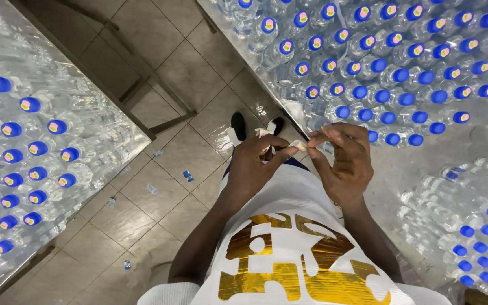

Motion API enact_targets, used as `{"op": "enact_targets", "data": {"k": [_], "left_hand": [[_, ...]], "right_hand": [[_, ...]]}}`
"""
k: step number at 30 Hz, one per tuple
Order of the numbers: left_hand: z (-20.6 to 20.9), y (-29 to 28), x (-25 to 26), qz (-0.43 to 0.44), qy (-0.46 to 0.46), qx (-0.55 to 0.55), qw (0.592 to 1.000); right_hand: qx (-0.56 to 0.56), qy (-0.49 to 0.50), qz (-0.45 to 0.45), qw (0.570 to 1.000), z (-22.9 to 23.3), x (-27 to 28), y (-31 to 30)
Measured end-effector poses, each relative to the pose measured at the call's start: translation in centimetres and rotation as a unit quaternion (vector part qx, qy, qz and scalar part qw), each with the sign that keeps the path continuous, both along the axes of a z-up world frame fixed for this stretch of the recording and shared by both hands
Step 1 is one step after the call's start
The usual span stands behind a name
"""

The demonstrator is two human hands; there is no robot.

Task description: Peeling small circular labels from a strip and applying them to the caps of plastic water bottles arranged on a table.

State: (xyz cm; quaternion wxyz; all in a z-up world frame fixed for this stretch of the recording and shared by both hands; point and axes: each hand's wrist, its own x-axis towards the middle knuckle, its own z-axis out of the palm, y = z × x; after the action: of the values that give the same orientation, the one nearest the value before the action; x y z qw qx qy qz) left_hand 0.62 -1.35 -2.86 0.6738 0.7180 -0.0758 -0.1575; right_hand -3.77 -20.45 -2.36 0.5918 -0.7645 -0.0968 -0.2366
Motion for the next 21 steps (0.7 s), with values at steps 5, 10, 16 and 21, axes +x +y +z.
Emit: {"op": "enact_targets", "data": {"k": [5, 10, 16, 21], "left_hand": [[0.4, -0.3, 0.0, -0.006, -0.007, 0.020, 1.000], [-0.1, -0.1, -0.8, -0.027, -0.011, 0.023, 0.999], [1.4, 0.1, 0.0, -0.050, -0.013, 0.009, 0.999], [0.0, -0.3, -0.8, -0.082, 0.010, -0.005, 0.997]], "right_hand": [[0.068, 0.009, 0.002, 0.998, -0.3, -1.1, -0.1], [0.048, 0.001, 0.004, 0.999, -0.5, -1.2, -0.1], [0.045, -0.002, -0.013, 0.999, 0.2, -1.2, -0.3], [0.036, -0.010, -0.020, 0.999, 0.5, -1.0, -0.1]]}}
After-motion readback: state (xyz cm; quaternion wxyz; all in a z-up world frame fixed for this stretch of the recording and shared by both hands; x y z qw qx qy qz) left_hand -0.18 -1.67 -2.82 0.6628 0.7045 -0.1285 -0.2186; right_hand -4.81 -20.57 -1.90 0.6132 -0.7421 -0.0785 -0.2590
